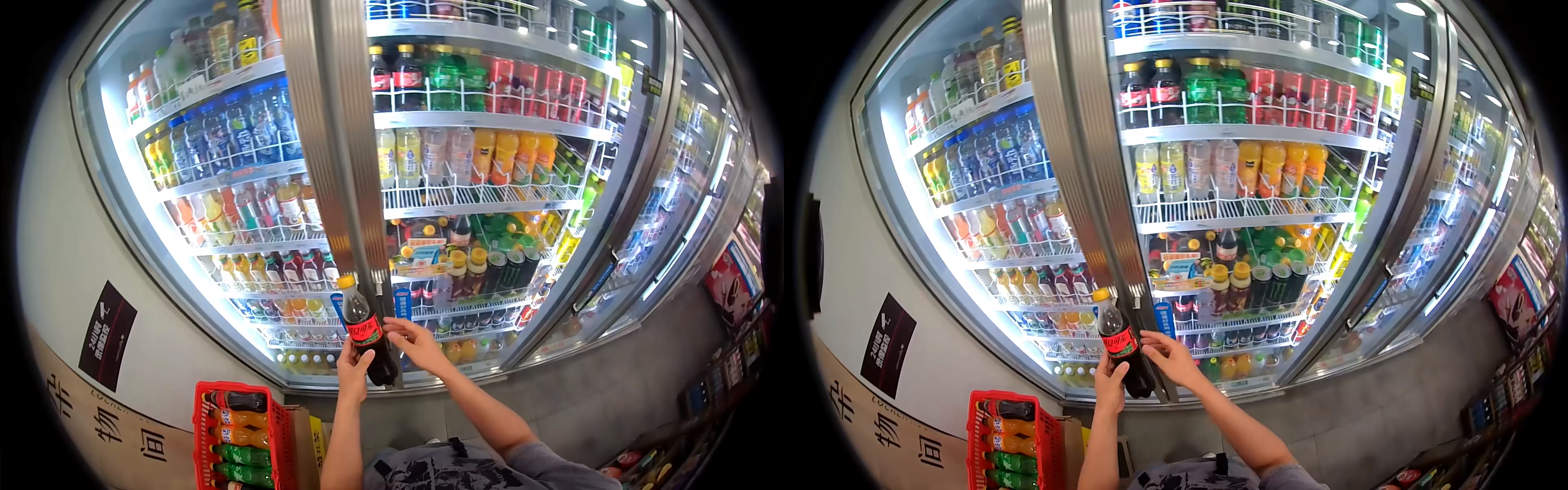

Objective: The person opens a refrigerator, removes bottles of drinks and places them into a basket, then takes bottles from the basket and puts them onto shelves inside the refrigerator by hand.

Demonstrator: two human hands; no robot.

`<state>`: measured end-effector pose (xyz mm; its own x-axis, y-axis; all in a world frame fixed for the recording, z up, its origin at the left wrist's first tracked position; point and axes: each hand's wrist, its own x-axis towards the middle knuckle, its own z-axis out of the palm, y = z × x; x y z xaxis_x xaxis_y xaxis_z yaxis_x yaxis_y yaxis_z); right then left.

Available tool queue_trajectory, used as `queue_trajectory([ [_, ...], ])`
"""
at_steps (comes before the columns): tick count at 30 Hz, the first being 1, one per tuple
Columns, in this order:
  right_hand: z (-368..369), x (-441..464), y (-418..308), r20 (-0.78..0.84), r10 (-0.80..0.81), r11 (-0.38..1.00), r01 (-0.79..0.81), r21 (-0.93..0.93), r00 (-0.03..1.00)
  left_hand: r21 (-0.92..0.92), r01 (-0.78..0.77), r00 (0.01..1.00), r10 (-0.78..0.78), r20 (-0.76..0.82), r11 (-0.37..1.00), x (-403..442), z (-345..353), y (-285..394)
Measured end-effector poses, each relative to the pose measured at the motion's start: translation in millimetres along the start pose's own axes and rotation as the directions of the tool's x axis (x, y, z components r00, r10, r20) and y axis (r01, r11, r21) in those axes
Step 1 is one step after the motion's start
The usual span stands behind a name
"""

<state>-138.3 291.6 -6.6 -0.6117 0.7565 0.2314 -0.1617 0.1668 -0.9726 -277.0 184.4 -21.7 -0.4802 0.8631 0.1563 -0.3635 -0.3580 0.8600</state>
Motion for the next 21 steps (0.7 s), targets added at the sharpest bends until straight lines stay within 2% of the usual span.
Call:
queue_trajectory([
  [5,-28,2,15,-0.17,0.027,1.0,-0.027,0.004,0.985,-0.002,0.025,0.999,-0.024,0.032,1.0,1,13,-10],
  [10,-30,12,20,-0.218,-0.009,0.999,0.02,0.046,0.976,-0.012,0.067,0.996,-0.066,0.067,0.998,10,12,-12],
  [18,-8,43,22,-0.247,-0.017,0.991,-0.016,-0.129,0.969,-0.049,0.078,0.994,-0.073,0.084,0.996,16,-8,22],
  [21,18,50,4,-0.246,0.001,0.941,-0.084,-0.329,0.969,-0.008,0.086,0.993,-0.085,0.076,0.996,12,-40,20],
])
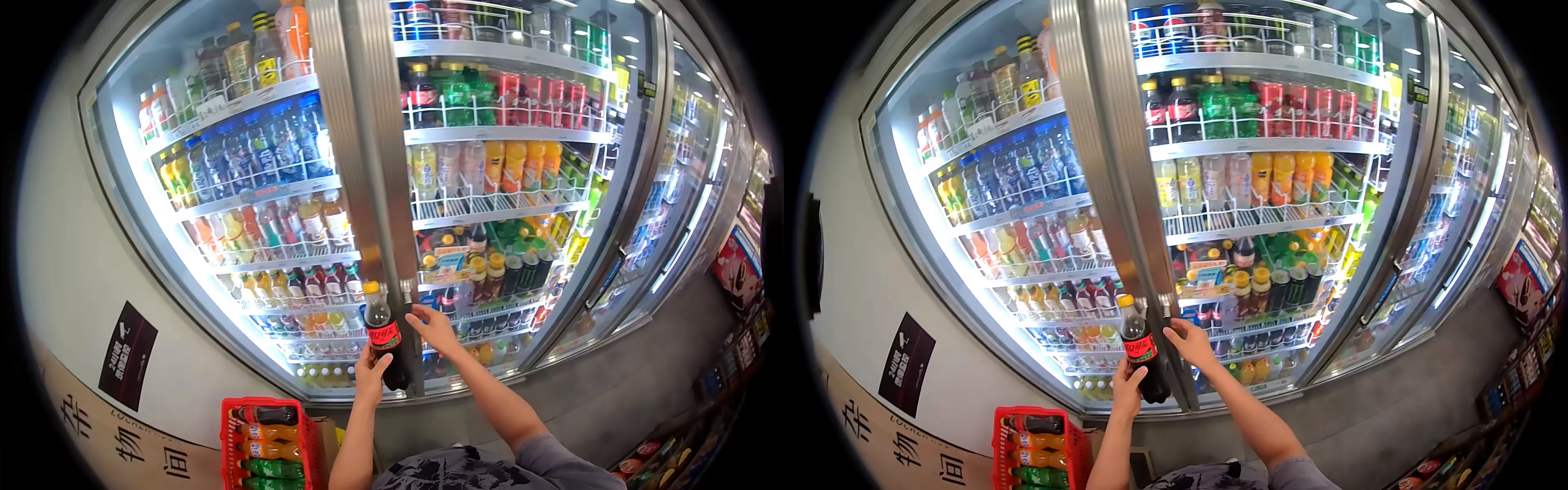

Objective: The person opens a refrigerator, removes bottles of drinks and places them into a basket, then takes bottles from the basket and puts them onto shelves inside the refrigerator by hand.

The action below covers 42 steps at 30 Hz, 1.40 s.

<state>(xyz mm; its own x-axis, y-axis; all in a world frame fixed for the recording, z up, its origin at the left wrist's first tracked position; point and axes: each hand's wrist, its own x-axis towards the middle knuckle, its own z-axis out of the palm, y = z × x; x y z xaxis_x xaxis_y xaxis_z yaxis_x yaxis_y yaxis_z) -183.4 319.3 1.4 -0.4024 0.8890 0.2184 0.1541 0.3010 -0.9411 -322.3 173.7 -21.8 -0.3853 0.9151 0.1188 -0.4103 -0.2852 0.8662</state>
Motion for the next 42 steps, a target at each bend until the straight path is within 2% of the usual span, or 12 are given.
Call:
queue_trajectory([
  [3,29,12,6,-0.092,-0.055,0.998,0.055,-0.003,0.994,0.025,-0.032,0.997,0.033,-0.069,0.999,-14,-18,12],
  [5,33,13,-9,-0.059,-0.002,0.997,-0.003,-0.083,0.998,0.005,-0.046,0.994,0.046,-0.099,0.999,-24,-27,22],
  [8,55,24,10,-0.184,-0.048,0.998,0.038,-0.056,0.982,0.006,-0.03,0.992,0.03,-0.119,1.0,-40,-46,31],
  [10,59,22,3,-0.241,-0.012,0.993,-0.016,-0.114,0.971,0.006,-0.031,0.99,0.032,-0.135,0.999,-49,-54,35],
  [15,70,22,2,-0.357,-0.031,0.987,-0.027,-0.157,0.934,-0.006,-0.013,0.992,0.012,-0.128,1.0,-63,-72,41],
  [19,74,20,-1,-0.365,0.017,0.978,-0.091,-0.187,0.931,-0.034,0.005,0.994,-0.008,-0.104,0.999,-74,-72,55],
  [22,82,14,-1,-0.515,0.026,0.961,-0.164,-0.225,0.857,-0.042,0.017,0.996,-0.02,-0.083,0.999,-76,-80,53],
  [25,81,-4,-1,-0.532,0.123,0.96,-0.235,-0.149,0.838,-0.047,0.048,0.997,-0.051,-0.056,0.998,-83,-86,53],
  [27,79,-24,-11,-0.536,0.107,0.939,-0.262,-0.222,0.837,-0.069,0.062,0.997,-0.065,-0.033,0.996,-84,-90,48],
  [29,76,-44,-35,-0.506,0.129,0.982,-0.182,-0.057,0.853,-0.089,0.084,0.996,-0.085,-0.015,0.993,-87,-93,41],
  [31,77,-49,-18,-0.509,0.135,0.99,-0.129,0.049,0.85,-0.107,0.104,0.995,-0.103,0.016,0.989,-86,-92,36],
  [42,57,-135,-32,-0.56,0.086,0.991,-0.128,-0.036,0.824,-0.031,0.098,0.991,-0.094,0.092,0.995,-140,-58,42],
])
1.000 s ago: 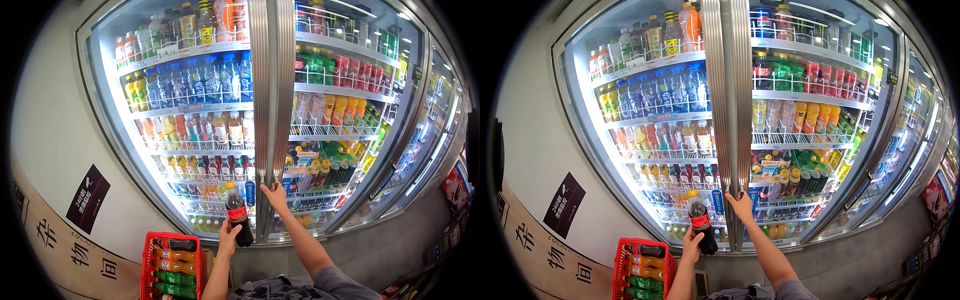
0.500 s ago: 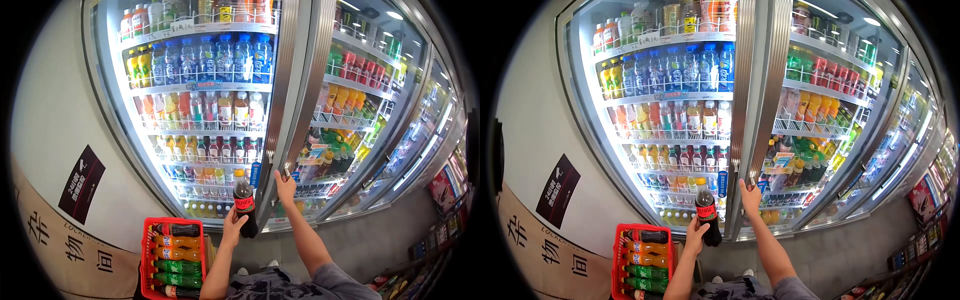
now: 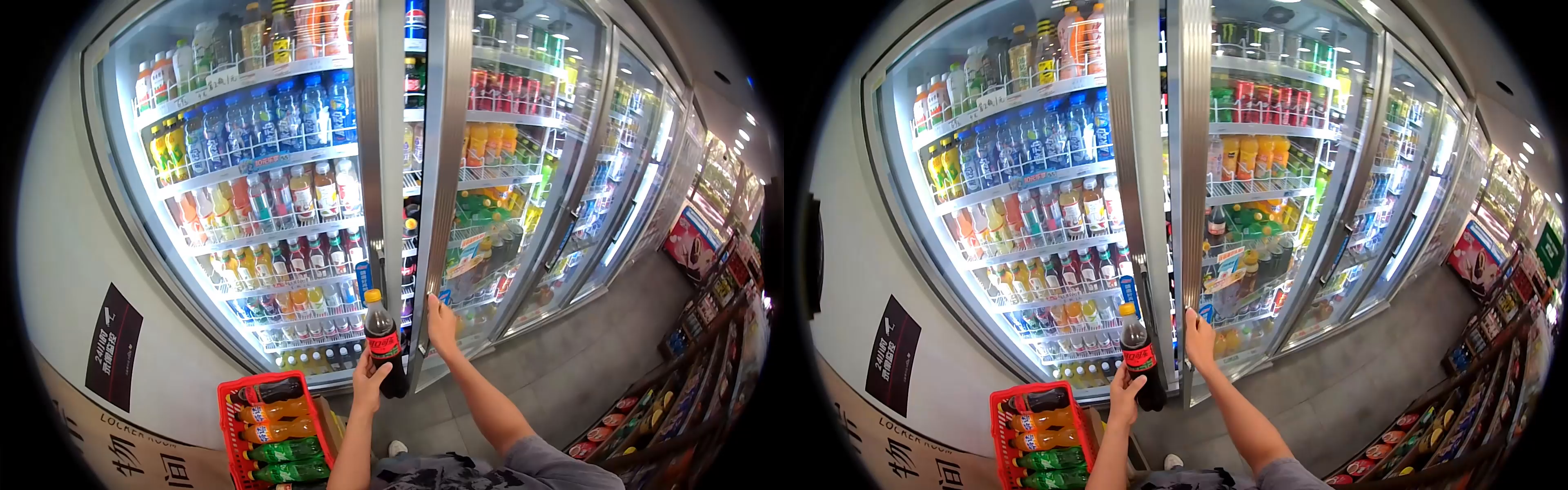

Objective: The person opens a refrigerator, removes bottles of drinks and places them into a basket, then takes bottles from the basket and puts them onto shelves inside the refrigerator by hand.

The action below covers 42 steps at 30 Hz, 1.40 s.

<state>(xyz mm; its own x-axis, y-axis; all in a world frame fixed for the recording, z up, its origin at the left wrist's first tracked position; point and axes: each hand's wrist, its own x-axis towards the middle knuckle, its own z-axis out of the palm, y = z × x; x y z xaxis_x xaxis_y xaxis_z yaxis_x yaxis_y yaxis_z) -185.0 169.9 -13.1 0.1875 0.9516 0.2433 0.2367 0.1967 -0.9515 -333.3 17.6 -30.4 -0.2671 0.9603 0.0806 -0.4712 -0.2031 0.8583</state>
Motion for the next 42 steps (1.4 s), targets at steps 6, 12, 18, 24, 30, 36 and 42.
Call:
queue_trajectory([
  [6,-53,-33,7,0.042,0.059,0.998,-0.06,0.023,0.997,-0.036,0.026,0.999,-0.025,0.028,0.999,-36,30,-9],
  [12,-118,-75,13,-0.021,0.08,0.996,-0.079,0.04,0.997,0.005,0.056,0.997,-0.056,0.062,0.998,-83,52,-31],
  [18,-185,-114,16,-0.159,0.009,0.991,0.012,0.133,0.987,0.01,0.093,0.989,-0.093,0.117,0.996,-124,85,-44],
  [24,-256,-147,4,-0.296,0.062,0.983,-0.008,0.183,0.953,0.013,0.1,0.975,-0.101,0.2,0.995,-145,131,-59],
  [30,-329,-162,22,-0.513,-0.043,0.996,0.078,0.046,0.857,0.011,0.162,0.927,-0.156,0.342,0.987,-154,188,-77],
  [36,-385,-163,37,-0.591,-0.006,0.999,0.037,0.039,0.806,0.004,0.189,0.896,-0.174,0.41,0.982,-150,225,-97],
  [42,-438,-159,39,-0.651,0.068,0.99,0.032,0.14,0.756,0.01,0.203,0.863,-0.184,0.47,0.979,-142,253,-98],
])
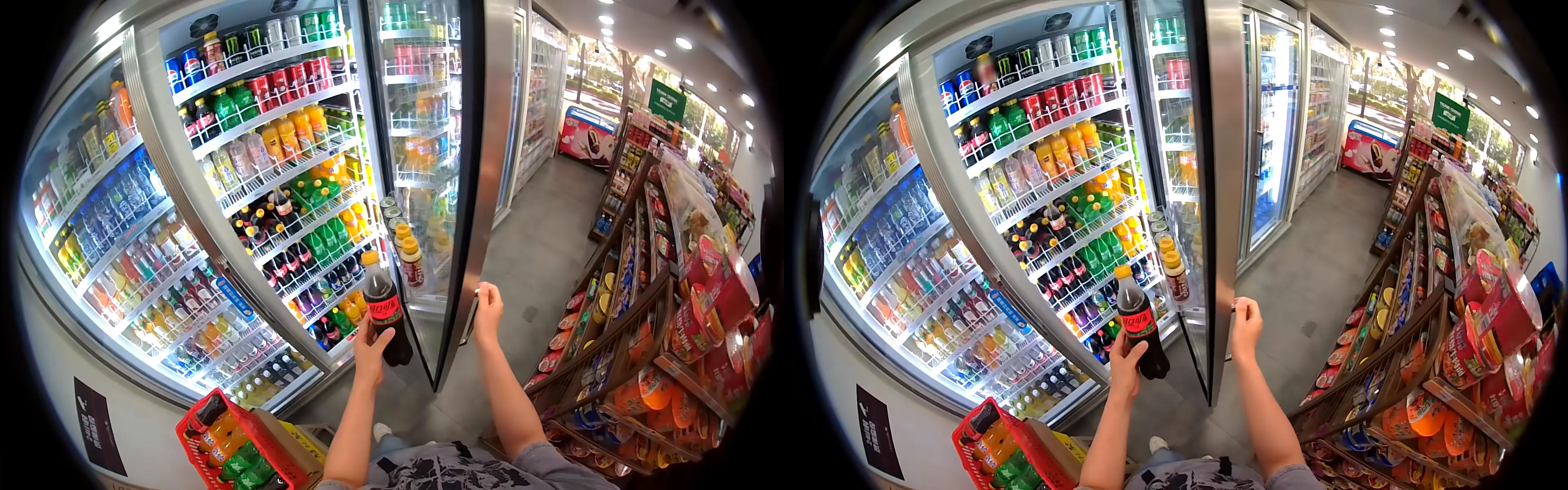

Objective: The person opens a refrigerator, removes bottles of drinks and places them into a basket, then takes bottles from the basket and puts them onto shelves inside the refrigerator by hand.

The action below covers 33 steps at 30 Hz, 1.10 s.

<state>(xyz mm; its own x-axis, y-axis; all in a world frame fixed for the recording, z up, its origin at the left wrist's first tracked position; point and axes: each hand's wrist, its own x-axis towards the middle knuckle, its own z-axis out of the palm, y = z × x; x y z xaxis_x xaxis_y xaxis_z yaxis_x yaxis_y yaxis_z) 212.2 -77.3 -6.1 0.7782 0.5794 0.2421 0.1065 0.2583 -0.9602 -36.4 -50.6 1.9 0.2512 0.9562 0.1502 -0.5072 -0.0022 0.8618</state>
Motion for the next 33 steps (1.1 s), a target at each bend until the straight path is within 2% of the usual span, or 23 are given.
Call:
queue_trajectory([
  [1,-3,1,-6,-0.002,0.0,1.0,0.0,-0.002,1.0,-0.002,0.009,1.0,-0.009,0.003,1.0,3,1,0],
  [2,-2,3,-12,-0.217,-0.164,0.984,0.145,-0.103,0.962,-0.002,0.006,1.0,-0.006,0.005,1.0,5,3,2],
  [3,2,5,-22,-0.4,-0.334,0.939,0.262,-0.224,0.853,0.01,0.006,1.0,-0.006,0.003,1.0,7,5,3],
  [5,8,-12,-65,-0.421,-0.493,0.868,0.398,-0.297,0.761,0.034,-0.029,1.0,0.029,0.003,0.999,16,3,1],
  [6,12,-17,-54,-0.347,-0.599,0.799,0.515,-0.309,0.721,0.028,-0.03,0.999,0.029,0.013,0.999,20,1,2],
  [7,26,-23,-53,-0.283,-0.654,0.754,0.631,-0.18,0.701,0.022,-0.025,0.999,0.024,0.022,0.999,23,0,2],
  [8,34,-30,-45,-0.108,-0.639,0.768,0.627,-0.128,0.761,0.022,-0.022,1.0,0.022,0.019,1.0,27,-2,1],
  [9,44,-34,-39,0.07,-0.609,0.786,0.613,-0.08,0.79,0.021,-0.02,1.0,0.019,0.021,1.0,34,-5,1],
  [11,78,-36,-46,0.353,-0.396,0.893,0.445,-0.066,0.848,0.021,-0.021,0.999,0.021,0.026,1.0,48,-12,0],
  [12,94,-35,-41,0.354,-0.401,0.892,0.448,-0.061,0.845,0.01,-0.006,1.0,0.006,0.021,1.0,55,-17,0],
  [14,128,-26,-26,0.615,-0.153,0.984,0.179,0.019,0.774,-0.001,-0.006,1.0,0.006,0.009,1.0,71,-33,1],
  [15,144,-22,-21,0.621,-0.161,0.983,0.183,0.028,0.767,0.01,-0.006,1.0,0.006,-0.011,1.0,79,-43,2],
  [17,173,-15,-10,0.742,0.028,1.0,-0.022,-0.018,0.67,0.022,-0.008,0.999,0.009,-0.037,1.0,97,-63,6],
  [19,207,-8,2,0.778,0.034,0.999,-0.033,-0.016,0.627,0.015,0.047,0.997,-0.046,-0.07,0.999,115,-81,21],
  [22,264,6,16,0.846,0.069,0.988,-0.157,0.018,0.529,0.065,0.025,0.997,-0.02,-0.074,0.998,151,-112,32],
  [26,328,17,20,0.847,0.026,0.994,-0.1,0.033,0.53,0.118,-0.006,0.997,0.014,-0.073,0.993,199,-158,43],
  [33,412,29,52,0.88,0.04,0.989,-0.145,0.033,0.473,0.209,0.01,0.996,0.009,-0.091,0.978,257,-224,55],
])
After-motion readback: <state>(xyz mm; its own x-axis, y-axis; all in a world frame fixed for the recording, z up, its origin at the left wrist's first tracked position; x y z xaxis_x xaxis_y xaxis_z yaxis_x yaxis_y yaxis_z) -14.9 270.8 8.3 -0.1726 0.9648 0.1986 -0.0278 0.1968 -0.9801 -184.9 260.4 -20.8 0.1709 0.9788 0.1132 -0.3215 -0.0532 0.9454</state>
